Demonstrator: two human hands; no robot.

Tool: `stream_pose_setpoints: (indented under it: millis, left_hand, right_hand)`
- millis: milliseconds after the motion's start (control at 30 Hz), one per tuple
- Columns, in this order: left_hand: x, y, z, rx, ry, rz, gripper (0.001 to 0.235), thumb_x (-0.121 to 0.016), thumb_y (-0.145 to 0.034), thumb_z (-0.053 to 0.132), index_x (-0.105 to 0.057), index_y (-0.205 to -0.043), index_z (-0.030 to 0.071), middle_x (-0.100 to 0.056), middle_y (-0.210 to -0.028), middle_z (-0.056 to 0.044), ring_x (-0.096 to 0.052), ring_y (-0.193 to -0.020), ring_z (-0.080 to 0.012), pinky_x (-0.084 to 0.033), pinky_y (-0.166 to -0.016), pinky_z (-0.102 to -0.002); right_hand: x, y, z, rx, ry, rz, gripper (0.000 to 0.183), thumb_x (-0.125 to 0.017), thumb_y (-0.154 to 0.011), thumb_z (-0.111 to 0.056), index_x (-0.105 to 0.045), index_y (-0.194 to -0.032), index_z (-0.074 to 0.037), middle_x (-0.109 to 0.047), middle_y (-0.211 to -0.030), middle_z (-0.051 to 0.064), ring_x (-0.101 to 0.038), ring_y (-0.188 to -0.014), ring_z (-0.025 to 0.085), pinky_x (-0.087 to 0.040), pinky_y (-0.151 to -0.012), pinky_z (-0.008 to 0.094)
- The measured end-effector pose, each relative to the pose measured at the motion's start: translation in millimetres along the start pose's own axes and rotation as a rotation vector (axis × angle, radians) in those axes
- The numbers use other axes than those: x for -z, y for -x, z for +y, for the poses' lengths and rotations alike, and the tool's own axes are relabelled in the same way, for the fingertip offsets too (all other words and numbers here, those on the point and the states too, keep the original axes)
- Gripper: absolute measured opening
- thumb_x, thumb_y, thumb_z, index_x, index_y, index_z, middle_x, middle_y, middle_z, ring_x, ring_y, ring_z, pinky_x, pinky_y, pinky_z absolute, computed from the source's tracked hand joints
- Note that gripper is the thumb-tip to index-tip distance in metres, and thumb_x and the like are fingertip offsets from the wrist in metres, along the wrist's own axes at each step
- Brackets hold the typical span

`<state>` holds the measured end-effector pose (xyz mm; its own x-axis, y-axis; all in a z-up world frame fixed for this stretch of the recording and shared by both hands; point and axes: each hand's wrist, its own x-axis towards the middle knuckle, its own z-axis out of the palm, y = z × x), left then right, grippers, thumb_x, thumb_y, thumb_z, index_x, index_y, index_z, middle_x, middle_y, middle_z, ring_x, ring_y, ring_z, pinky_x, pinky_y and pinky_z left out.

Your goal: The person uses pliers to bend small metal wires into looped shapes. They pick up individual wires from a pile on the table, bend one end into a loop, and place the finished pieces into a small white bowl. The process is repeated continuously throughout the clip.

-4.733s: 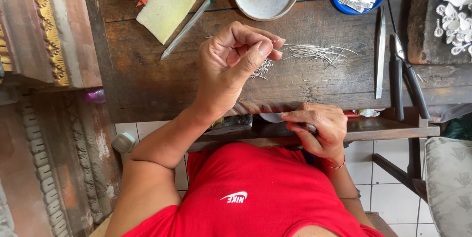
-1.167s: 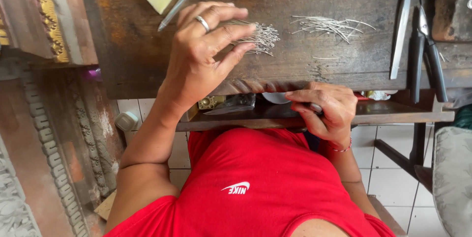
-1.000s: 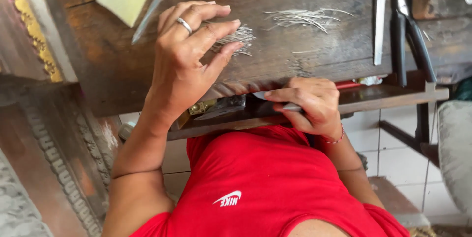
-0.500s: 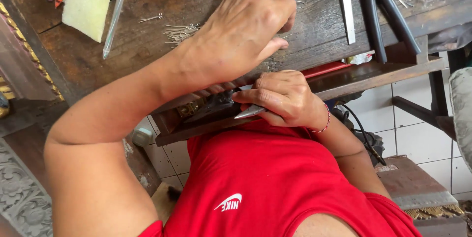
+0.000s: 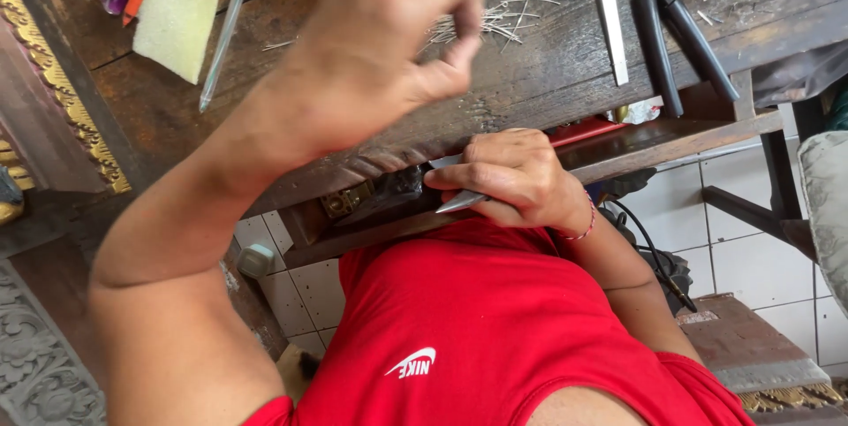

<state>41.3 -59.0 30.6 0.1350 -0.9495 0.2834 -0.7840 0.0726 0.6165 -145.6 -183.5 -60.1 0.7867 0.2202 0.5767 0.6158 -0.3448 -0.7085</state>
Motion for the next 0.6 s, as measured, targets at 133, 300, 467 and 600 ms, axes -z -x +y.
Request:
stream_pose_setpoints:
  millis: [133, 300, 467, 600]
  left_hand:
    - [27.9, 25.8, 38.6, 0.135, 0.135, 0.155, 0.007, -0.064, -0.104, -0.007, -0.059, -0.100, -0.003, -0.063, -0.092, -0.012, -0.062, -0.080, -0.0200, -0.054, -0.076, -0.031]
    - [3.9, 42.5, 48.8, 0.355, 0.536, 0.450, 0.009, -0.067, -0.100, -0.001, -0.058, -0.100, 0.002, -0.060, -0.091, -0.004, -0.058, -0.080, -0.0095, -0.052, -0.075, -0.022]
    - [-5.6, 47.3, 52.1, 0.292, 0.559, 0.532, 0.009, -0.066, -0.100, 0.000, -0.058, -0.100, 0.003, -0.061, -0.092, -0.006, -0.061, -0.080, -0.0125, -0.054, -0.076, -0.024]
    - [-6.9, 52.2, 52.4, 0.274, 0.469, 0.543, 0.012, -0.067, -0.100, 0.001, -0.056, -0.100, 0.006, -0.060, -0.093, -0.004, -0.060, -0.081, -0.0130, -0.055, -0.079, -0.026]
  right_hand:
    - [12.3, -11.0, -16.3, -0.139, -0.108, 0.011, 0.021, -0.062, -0.103, -0.019, -0.070, -0.111, -0.002, -0.072, -0.088, 0.011, -0.064, -0.065, 0.025, -0.047, -0.062, 0.034]
    - [24.7, -34.9, -36.4, -0.681, 0.061, 0.194, 0.026, -0.071, -0.101, -0.019, -0.068, -0.121, -0.004, -0.038, -0.066, -0.006, -0.033, -0.059, 0.007, -0.028, -0.057, 0.025]
    - [29.4, -50.2, -39.0, -0.460, 0.373, 0.100, 0.023, -0.056, -0.110, 0.002, -0.067, -0.130, 0.003, -0.065, -0.092, 0.010, -0.057, -0.066, 0.021, -0.043, -0.063, 0.033]
    - [28.9, -53.7, -39.8, -0.365, 0.612, 0.025, 0.027, -0.061, -0.113, 0.002, -0.065, -0.140, 0.005, -0.067, -0.095, 0.015, -0.057, -0.070, 0.029, -0.043, -0.065, 0.040]
